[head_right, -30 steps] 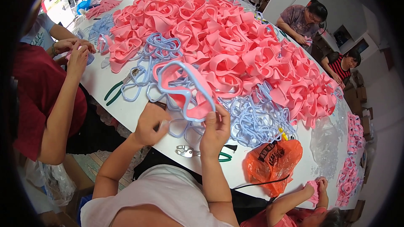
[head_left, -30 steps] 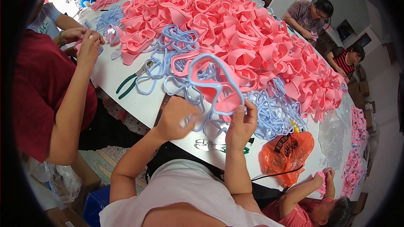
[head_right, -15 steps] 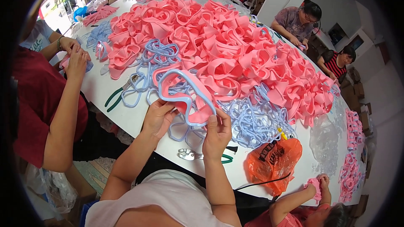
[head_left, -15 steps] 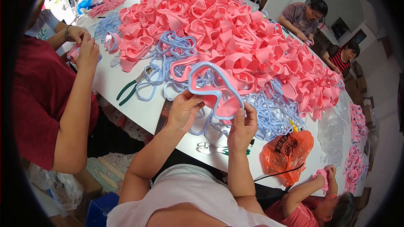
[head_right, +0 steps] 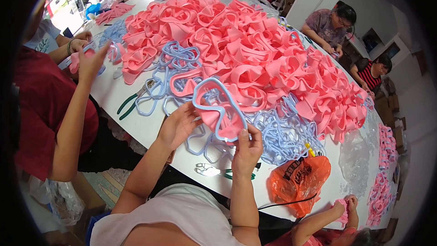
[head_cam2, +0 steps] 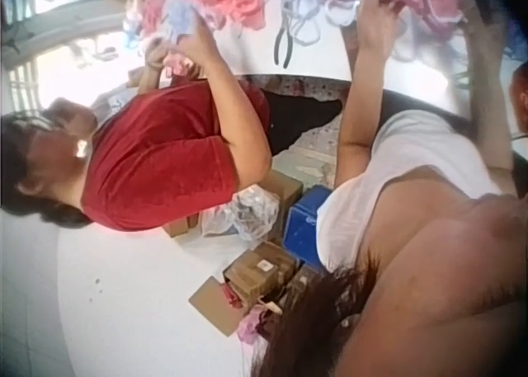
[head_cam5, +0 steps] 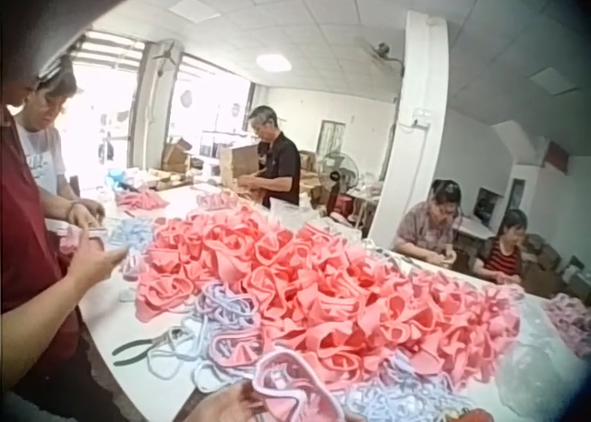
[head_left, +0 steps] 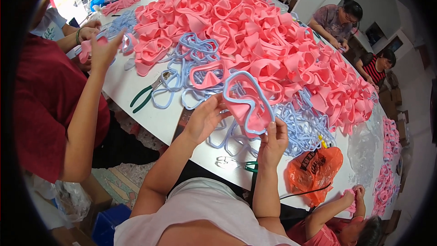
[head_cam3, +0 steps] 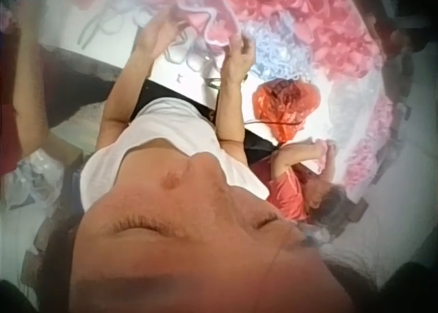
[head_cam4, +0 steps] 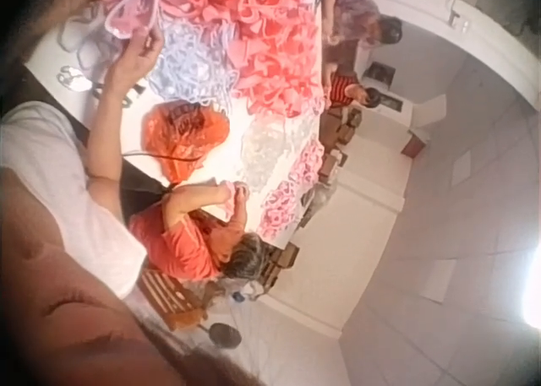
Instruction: Assembling and inspecting pink and blue eye masks or goggles at a workshop table.
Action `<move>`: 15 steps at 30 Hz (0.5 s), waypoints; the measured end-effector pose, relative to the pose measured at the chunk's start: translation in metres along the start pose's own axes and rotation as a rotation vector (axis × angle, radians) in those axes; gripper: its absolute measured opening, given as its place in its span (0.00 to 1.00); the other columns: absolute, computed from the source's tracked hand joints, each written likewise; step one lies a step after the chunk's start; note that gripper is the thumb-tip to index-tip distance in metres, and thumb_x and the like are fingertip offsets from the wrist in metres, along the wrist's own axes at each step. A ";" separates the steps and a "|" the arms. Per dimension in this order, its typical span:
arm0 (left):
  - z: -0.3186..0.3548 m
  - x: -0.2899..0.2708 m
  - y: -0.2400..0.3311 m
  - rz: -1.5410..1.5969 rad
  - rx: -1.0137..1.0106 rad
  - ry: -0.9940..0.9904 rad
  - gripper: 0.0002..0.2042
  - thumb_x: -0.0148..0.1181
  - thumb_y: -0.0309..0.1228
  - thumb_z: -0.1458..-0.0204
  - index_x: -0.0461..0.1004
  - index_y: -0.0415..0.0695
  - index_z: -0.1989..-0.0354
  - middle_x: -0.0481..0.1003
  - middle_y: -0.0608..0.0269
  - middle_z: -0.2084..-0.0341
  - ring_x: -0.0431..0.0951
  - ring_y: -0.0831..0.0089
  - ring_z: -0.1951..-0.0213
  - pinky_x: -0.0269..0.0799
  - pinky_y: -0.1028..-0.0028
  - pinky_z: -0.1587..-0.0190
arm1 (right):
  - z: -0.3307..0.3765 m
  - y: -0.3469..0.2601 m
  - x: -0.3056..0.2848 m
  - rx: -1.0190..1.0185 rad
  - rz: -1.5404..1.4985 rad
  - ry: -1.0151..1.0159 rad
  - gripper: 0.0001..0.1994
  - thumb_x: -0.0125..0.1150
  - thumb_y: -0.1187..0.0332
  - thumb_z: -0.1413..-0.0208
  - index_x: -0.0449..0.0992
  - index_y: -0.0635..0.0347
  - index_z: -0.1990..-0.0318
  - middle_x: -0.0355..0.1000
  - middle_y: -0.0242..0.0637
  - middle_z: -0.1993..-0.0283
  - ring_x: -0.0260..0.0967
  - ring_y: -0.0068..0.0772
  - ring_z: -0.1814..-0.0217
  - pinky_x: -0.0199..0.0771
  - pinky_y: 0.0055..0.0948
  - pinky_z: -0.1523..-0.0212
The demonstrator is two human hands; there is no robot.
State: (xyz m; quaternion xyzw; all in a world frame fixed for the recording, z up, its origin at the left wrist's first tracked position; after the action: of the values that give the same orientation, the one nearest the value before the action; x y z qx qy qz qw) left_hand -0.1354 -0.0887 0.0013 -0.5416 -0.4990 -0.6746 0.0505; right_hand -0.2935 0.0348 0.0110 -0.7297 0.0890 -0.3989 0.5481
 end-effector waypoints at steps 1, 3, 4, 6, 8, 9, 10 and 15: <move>-0.003 -0.006 0.002 -0.003 0.006 0.012 0.28 0.55 0.47 0.40 0.64 0.39 0.40 0.71 0.58 0.46 0.69 0.69 0.42 0.61 0.64 0.37 | 0.001 -0.002 -0.001 -0.065 0.044 -0.011 0.10 0.58 0.69 0.36 0.70 0.63 0.52 0.72 0.34 0.57 0.72 0.21 0.61 0.80 0.26 0.60; -0.010 -0.008 0.002 0.365 -0.151 0.016 0.28 0.55 0.51 0.41 0.66 0.40 0.42 0.71 0.58 0.46 0.70 0.67 0.43 0.62 0.63 0.37 | 0.003 0.000 -0.002 -0.058 0.047 -0.003 0.10 0.59 0.69 0.37 0.71 0.64 0.52 0.71 0.32 0.59 0.68 0.18 0.64 0.74 0.23 0.63; -0.011 -0.007 0.002 0.406 -0.158 0.025 0.27 0.56 0.50 0.41 0.67 0.41 0.43 0.73 0.57 0.49 0.71 0.66 0.44 0.62 0.60 0.37 | 0.004 -0.001 -0.002 -0.063 0.053 0.011 0.11 0.60 0.69 0.38 0.71 0.65 0.52 0.70 0.30 0.61 0.65 0.16 0.67 0.69 0.19 0.67; -0.012 0.005 0.004 0.417 -0.159 0.068 0.26 0.58 0.49 0.41 0.68 0.41 0.43 0.74 0.57 0.51 0.72 0.66 0.45 0.63 0.59 0.38 | 0.005 -0.001 0.001 -0.058 0.035 0.044 0.11 0.61 0.70 0.38 0.71 0.65 0.52 0.69 0.28 0.64 0.60 0.13 0.69 0.59 0.14 0.70; -0.012 0.004 0.005 0.497 -0.176 0.030 0.23 0.63 0.43 0.44 0.70 0.41 0.46 0.76 0.58 0.56 0.74 0.66 0.50 0.68 0.59 0.41 | 0.007 -0.003 0.003 -0.055 0.051 0.023 0.11 0.61 0.70 0.39 0.71 0.65 0.52 0.69 0.28 0.64 0.60 0.13 0.69 0.60 0.15 0.70; -0.012 0.000 0.004 0.495 -0.171 0.035 0.23 0.63 0.43 0.44 0.70 0.41 0.46 0.76 0.58 0.56 0.74 0.66 0.50 0.68 0.59 0.41 | 0.007 -0.005 0.004 -0.061 0.070 0.009 0.12 0.61 0.70 0.39 0.71 0.65 0.52 0.69 0.27 0.64 0.60 0.13 0.69 0.60 0.15 0.70; -0.012 -0.002 0.003 0.537 -0.161 0.030 0.21 0.63 0.41 0.44 0.71 0.42 0.47 0.76 0.59 0.57 0.75 0.67 0.52 0.69 0.60 0.42 | 0.007 -0.006 0.005 -0.069 0.098 0.005 0.11 0.61 0.69 0.39 0.71 0.64 0.52 0.69 0.27 0.65 0.60 0.14 0.69 0.60 0.15 0.70; -0.011 0.002 0.003 0.611 -0.165 0.062 0.21 0.59 0.39 0.40 0.67 0.41 0.43 0.76 0.63 0.65 0.73 0.71 0.59 0.70 0.64 0.47 | 0.010 -0.014 0.006 -0.114 0.173 -0.010 0.11 0.61 0.68 0.39 0.72 0.64 0.53 0.68 0.27 0.65 0.60 0.15 0.68 0.59 0.16 0.69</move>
State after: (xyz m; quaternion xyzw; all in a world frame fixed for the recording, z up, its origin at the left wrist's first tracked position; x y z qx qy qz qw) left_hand -0.1416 -0.0975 0.0059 -0.6479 -0.2551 -0.6826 0.2219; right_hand -0.2866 0.0442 0.0251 -0.7513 0.1715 -0.3406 0.5386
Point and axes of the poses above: each hand's wrist, its own z-axis away from the middle knuckle, its own x-axis out of the palm, y = z × x, the point moved 4 cm from there along -z, towards the middle knuckle
